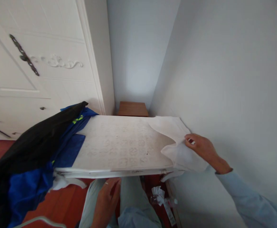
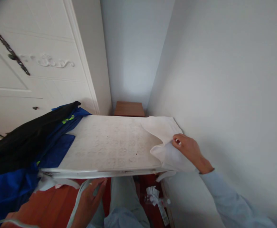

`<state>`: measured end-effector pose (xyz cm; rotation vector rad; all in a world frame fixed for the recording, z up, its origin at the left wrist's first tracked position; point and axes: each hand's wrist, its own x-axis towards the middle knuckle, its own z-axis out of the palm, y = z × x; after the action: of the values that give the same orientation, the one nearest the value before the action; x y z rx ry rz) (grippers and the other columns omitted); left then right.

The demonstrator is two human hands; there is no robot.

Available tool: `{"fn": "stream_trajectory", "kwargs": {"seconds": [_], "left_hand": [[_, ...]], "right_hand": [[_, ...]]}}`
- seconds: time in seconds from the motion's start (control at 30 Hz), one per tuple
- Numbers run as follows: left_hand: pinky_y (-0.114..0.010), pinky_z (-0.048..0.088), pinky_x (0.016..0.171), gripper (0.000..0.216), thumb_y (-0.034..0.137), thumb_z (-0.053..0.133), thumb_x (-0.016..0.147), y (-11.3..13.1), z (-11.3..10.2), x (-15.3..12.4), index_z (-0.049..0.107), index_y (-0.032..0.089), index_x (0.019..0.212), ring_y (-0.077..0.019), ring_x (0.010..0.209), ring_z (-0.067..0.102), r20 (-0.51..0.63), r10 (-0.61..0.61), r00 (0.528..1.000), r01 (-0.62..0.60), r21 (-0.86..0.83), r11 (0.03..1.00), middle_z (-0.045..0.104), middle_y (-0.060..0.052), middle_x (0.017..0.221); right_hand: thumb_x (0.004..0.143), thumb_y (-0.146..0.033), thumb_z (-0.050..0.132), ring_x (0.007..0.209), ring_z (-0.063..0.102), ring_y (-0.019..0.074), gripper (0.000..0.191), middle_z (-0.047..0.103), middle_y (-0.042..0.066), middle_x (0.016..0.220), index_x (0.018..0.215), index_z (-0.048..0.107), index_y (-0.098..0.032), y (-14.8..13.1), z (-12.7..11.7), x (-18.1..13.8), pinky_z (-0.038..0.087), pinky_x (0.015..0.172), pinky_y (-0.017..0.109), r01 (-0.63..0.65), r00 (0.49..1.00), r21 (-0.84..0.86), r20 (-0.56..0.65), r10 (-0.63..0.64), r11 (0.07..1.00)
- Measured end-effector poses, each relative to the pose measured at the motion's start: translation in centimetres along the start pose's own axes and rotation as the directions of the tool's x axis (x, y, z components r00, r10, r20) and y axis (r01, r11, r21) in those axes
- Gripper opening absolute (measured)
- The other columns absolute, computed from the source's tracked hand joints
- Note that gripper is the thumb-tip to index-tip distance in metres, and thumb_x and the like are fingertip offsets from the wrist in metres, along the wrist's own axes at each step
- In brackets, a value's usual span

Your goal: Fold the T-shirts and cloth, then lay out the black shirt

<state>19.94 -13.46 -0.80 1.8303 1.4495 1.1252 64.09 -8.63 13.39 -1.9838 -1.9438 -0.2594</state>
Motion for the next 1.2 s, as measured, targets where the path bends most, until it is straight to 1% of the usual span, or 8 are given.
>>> {"fn": "stream_trajectory", "kwargs": {"seconds": [0.1,0.23,0.37,0.47,0.63,0.77,0.9,1.2], "left_hand": [[-0.034,0.061,0.082,0.032,0.046,0.053,0.093,0.1,0.7,-0.2,0.076,0.023,0.092,-0.023,0.088,0.075,0.011,0.003,1.0,-0.003,-0.031,1.0,0.078,-0.006,0.094],[-0.033,0.061,0.082,0.028,0.044,0.055,0.092,0.2,1.5,-0.6,0.075,0.025,0.092,-0.0218,0.087,0.074,0.009,0.004,1.0,-0.004,-0.07,0.998,0.078,-0.004,0.094],[-0.033,0.062,0.083,0.026,0.041,0.055,0.092,0.4,1.8,-0.5,0.075,0.025,0.091,-0.0217,0.087,0.074,0.042,0.01,0.999,-0.007,-0.073,0.997,0.078,-0.004,0.093],[-0.036,0.061,0.086,0.026,0.04,0.055,0.092,1.0,1.9,-0.3,0.075,0.025,0.092,-0.0225,0.088,0.074,0.065,0.008,0.998,-0.003,-0.073,0.997,0.078,-0.004,0.095],[-0.035,0.062,0.082,0.025,0.041,0.056,0.093,2.8,1.8,-0.2,0.075,0.025,0.091,-0.0229,0.086,0.074,0.058,0.059,0.997,-0.051,-0.132,0.99,0.078,-0.004,0.092],[-0.035,0.062,0.082,0.021,0.041,0.062,0.09,4.5,1.5,-1.1,0.076,0.026,0.094,-0.0228,0.088,0.075,0.067,0.099,0.993,-0.085,-0.19,0.978,0.078,-0.004,0.095],[-0.036,0.061,0.087,0.019,0.037,0.066,0.088,6.8,1.4,-1.8,0.076,0.026,0.099,-0.0228,0.094,0.073,0.097,0.197,0.976,-0.155,-0.327,0.932,0.077,-0.006,0.1],[-0.046,0.045,0.107,0.051,0.051,0.054,0.095,10.0,2.4,3.5,0.053,0.019,0.135,-0.0276,0.128,0.053,0.033,-0.038,0.999,0.05,-0.588,0.807,0.053,-0.015,0.143]], "right_hand": [[0.074,-0.035,0.068,0.066,0.068,0.0177,0.016,0.075,0.003,0.083,0.082,0.072,-0.022,2.1,-5.8,2.9,0.055,0.067,0.031,-0.025,0.939,0.195,-0.331,0.09,0.981],[0.064,-0.031,0.071,0.053,0.063,0.0147,0.014,0.07,0.003,0.07,0.071,0.069,-0.018,1.6,-11.0,4.5,0.056,0.056,0.03,0.088,0.566,0.556,-0.71,0.418,0.826],[0.06,-0.025,0.074,0.053,0.065,0.0135,0.012,0.07,0.003,0.068,0.069,0.069,-0.017,-0.9,-12.1,4.8,0.055,0.053,0.025,0.026,0.771,0.631,-0.506,0.386,0.775],[0.065,-0.021,0.07,0.052,0.061,0.0094,0.005,0.072,0.005,0.073,0.065,0.068,-0.017,-2.7,-12.8,5.5,0.053,0.053,0.022,0.167,0.698,0.64,-0.614,0.369,0.75],[0.067,-0.017,0.071,0.058,0.06,0.0102,0.004,0.073,0.005,0.074,0.072,0.071,-0.016,-4.9,-14.8,7.7,0.049,0.054,0.022,0.137,0.844,0.559,-0.498,0.198,0.818],[0.068,-0.012,0.066,0.05,0.053,0.0101,0.005,0.067,0.002,0.064,0.069,0.068,-0.017,-6.6,-15.5,9.4,0.045,0.048,0.024,0.272,0.64,0.598,-0.697,0.322,0.754],[0.063,-0.017,0.07,0.041,0.049,0.0105,0.005,0.058,-0.001,0.048,0.066,0.066,-0.016,-8.9,-15.1,9.8,0.038,0.04,0.024,0.232,0.82,0.754,-0.492,0.294,0.614],[0.062,-0.044,0.078,0.035,0.03,0.0064,0.033,0.045,-0.01,0.047,0.07,0.054,-0.024,-14.7,-14.9,8.4,0.025,0.035,0.022,0.284,0.933,0.923,-0.329,0.148,0.26]]}}
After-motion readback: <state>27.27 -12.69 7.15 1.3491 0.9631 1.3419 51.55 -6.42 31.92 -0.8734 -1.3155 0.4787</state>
